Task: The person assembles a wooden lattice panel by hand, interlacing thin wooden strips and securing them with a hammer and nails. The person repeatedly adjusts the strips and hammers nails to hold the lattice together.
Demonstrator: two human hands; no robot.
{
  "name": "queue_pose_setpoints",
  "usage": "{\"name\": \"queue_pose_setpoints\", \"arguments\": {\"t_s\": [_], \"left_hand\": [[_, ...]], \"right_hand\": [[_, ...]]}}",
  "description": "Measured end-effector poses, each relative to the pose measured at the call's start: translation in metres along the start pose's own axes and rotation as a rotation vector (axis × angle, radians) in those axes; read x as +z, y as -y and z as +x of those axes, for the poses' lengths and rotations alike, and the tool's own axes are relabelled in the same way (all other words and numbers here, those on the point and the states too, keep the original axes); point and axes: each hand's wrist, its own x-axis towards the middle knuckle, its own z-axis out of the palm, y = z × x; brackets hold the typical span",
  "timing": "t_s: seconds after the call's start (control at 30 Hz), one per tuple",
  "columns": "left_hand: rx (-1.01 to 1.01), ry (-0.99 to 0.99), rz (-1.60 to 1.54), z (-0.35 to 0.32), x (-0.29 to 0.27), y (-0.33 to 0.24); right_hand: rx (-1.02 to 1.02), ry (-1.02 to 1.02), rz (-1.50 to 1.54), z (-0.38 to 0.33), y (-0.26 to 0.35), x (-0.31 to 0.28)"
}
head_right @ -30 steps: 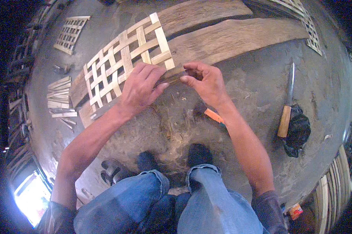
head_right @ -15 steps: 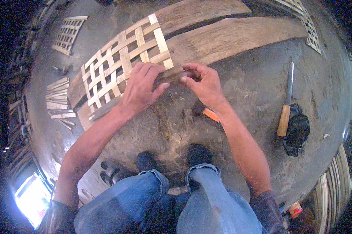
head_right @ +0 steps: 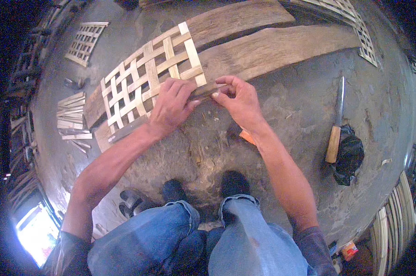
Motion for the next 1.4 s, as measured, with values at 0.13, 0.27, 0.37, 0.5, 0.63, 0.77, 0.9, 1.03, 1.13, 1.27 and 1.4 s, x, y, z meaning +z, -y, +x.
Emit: {"name": "queue_pose_setpoints", "arguments": {"t_s": [0.13, 0.27, 0.37, 0.5, 0.63, 0.77, 0.9, 1.03, 1.13, 1.27, 1.4], "left_hand": [[-0.011, 0.030, 0.038, -0.001, 0.009, 0.003], [-0.015, 0.023, 0.034, -0.004, 0.018, 0.006], [-0.035, 0.022, 0.038, -0.006, 0.016, 0.003], [-0.025, 0.006, 0.060, -0.004, 0.014, 0.001], [-0.063, 0.009, 0.028, -0.004, 0.012, -0.001], [-0.094, 0.016, 0.011, -0.007, 0.013, 0.001], [-0.093, 0.012, -0.035, -0.001, -0.002, -0.001], [-0.106, -0.009, -0.001, -0.002, -0.019, -0.003], [-0.130, 0.004, 0.041, 0.001, -0.035, -0.016], [-0.100, -0.062, 0.062, -0.005, -0.036, -0.017], [-0.044, -0.079, 0.075, -0.012, -0.027, -0.006]], "right_hand": [[0.045, -0.017, 0.020, 0.005, -0.006, 0.000], [0.114, -0.026, 0.014, 0.006, -0.002, 0.002], [0.288, -0.104, 0.217, 0.002, 0.015, 0.008], [0.283, -0.034, 0.065, 0.009, 0.018, 0.004], [0.284, -0.024, -0.019, 0.015, 0.017, 0.005], [0.292, 0.017, -0.145, 0.014, 0.028, 0.008], [-0.019, 0.237, -0.557, 0.016, 0.032, -0.013], [-0.057, 0.301, -0.593, 0.018, 0.048, -0.015], [-0.132, 0.288, -0.369, 0.014, 0.034, -0.014], [-0.228, 0.205, -0.300, 0.005, 0.026, 0.001], [-0.181, 0.138, -0.318, 0.003, 0.016, 0.009]]}}
